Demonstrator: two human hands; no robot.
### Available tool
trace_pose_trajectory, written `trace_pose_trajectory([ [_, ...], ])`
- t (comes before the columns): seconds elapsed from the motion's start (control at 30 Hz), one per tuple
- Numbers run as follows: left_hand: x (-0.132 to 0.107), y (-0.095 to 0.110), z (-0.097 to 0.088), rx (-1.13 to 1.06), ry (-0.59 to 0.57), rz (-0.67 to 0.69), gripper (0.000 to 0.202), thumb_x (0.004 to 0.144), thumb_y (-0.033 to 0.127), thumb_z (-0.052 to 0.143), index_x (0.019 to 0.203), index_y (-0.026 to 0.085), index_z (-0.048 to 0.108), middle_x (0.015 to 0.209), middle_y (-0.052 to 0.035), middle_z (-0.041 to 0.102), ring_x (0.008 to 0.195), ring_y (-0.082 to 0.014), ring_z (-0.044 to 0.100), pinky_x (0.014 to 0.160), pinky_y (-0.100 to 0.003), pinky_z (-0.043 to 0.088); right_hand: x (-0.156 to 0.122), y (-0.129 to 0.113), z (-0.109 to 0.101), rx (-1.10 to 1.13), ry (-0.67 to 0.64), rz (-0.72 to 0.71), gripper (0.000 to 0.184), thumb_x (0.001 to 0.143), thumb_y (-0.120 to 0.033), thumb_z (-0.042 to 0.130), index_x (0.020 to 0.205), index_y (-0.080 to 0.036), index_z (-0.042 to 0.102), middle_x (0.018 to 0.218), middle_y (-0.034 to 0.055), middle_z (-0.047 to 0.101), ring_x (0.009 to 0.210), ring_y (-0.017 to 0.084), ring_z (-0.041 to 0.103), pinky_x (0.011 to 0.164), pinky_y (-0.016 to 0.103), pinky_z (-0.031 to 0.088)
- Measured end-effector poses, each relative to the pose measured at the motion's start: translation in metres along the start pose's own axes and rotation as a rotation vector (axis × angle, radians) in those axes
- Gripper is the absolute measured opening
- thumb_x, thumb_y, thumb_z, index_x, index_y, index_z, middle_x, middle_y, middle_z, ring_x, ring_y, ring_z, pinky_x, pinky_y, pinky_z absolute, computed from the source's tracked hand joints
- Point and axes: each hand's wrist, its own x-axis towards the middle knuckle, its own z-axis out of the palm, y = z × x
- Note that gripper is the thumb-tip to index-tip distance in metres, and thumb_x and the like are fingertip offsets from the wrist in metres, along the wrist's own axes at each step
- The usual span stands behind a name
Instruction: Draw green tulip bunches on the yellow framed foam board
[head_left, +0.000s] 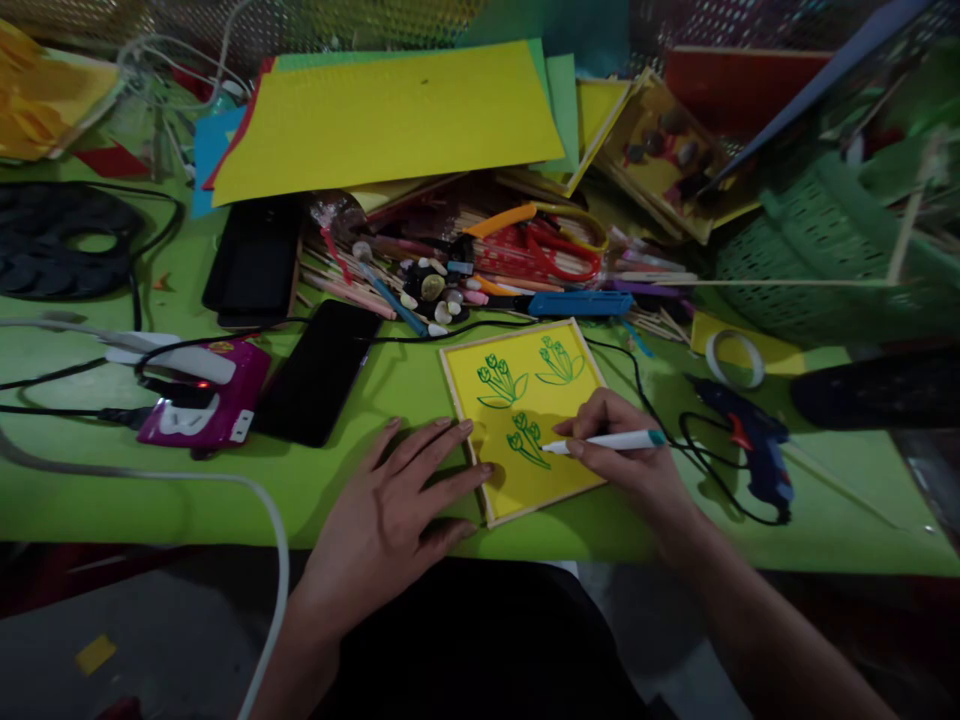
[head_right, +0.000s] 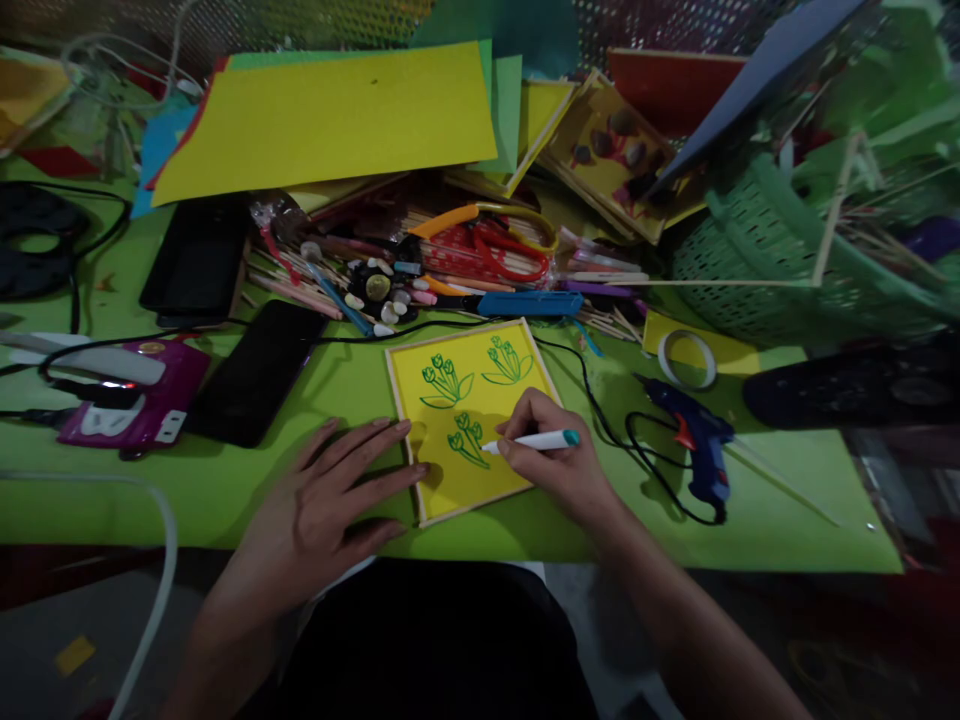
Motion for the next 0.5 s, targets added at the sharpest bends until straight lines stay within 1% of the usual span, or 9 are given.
trace_pose_trajectory([
  [0.1,-0.0005,-0.0010,0.0013,0.027,-0.011,0.010,0.050,0.098,0.041,0.065,0.147,0.044,0.054,0.168,0.0036,0.043,0.151,-0.0245,0.046,0.124,-0.054,0.032,0.0005,-0.0025,-0.0001,0.007,-0.016,-0.019,0.019,0.075,-0.025,0.078,0.069,-0.025,0.060,0.064,-0.0025,0.057,0.074,0.023,0.070,0.074,0.036,0.056],
  [0.17,-0.0010,-0.0013,0.0018,0.020,-0.021,0.000,0.049,0.099,0.042,0.062,0.147,0.045,0.054,0.168,0.0053,0.043,0.151,-0.0246,0.046,0.125,-0.055,0.031,0.0005,-0.0047,-0.0001,0.011,-0.027,-0.022,0.018,0.074,-0.025,0.077,0.068,-0.025,0.060,0.064,-0.0024,0.057,0.074,0.023,0.069,0.075,0.036,0.057],
  [0.27,-0.0014,-0.0006,0.0015,-0.005,-0.033,-0.025,0.047,0.100,0.038,0.062,0.146,0.045,0.055,0.167,0.0068,0.043,0.151,-0.0248,0.046,0.126,-0.054,0.031,0.0002,-0.0075,-0.0002,0.006,-0.040,-0.016,0.019,0.075,-0.027,0.077,0.067,-0.025,0.060,0.064,-0.0021,0.058,0.074,0.023,0.068,0.078,0.038,0.058],
  [0.4,-0.0013,0.0001,0.0007,-0.013,-0.028,-0.023,0.051,0.096,0.033,0.066,0.145,0.044,0.057,0.167,0.0044,0.044,0.150,-0.0260,0.048,0.125,-0.056,0.032,0.0003,-0.0091,-0.0011,-0.010,-0.057,-0.005,0.023,0.073,-0.032,0.079,0.065,-0.025,0.058,0.060,-0.0024,0.056,0.071,0.023,0.066,0.081,0.040,0.059],
  [0.5,-0.0009,0.0003,0.0004,-0.009,-0.026,-0.025,0.050,0.096,0.033,0.066,0.145,0.043,0.058,0.167,0.0039,0.045,0.150,-0.0256,0.048,0.125,-0.055,0.032,0.0004,-0.0095,-0.0017,-0.019,-0.074,-0.010,0.023,0.073,-0.033,0.079,0.063,-0.025,0.059,0.060,-0.0019,0.056,0.072,0.023,0.066,0.081,0.041,0.059],
])
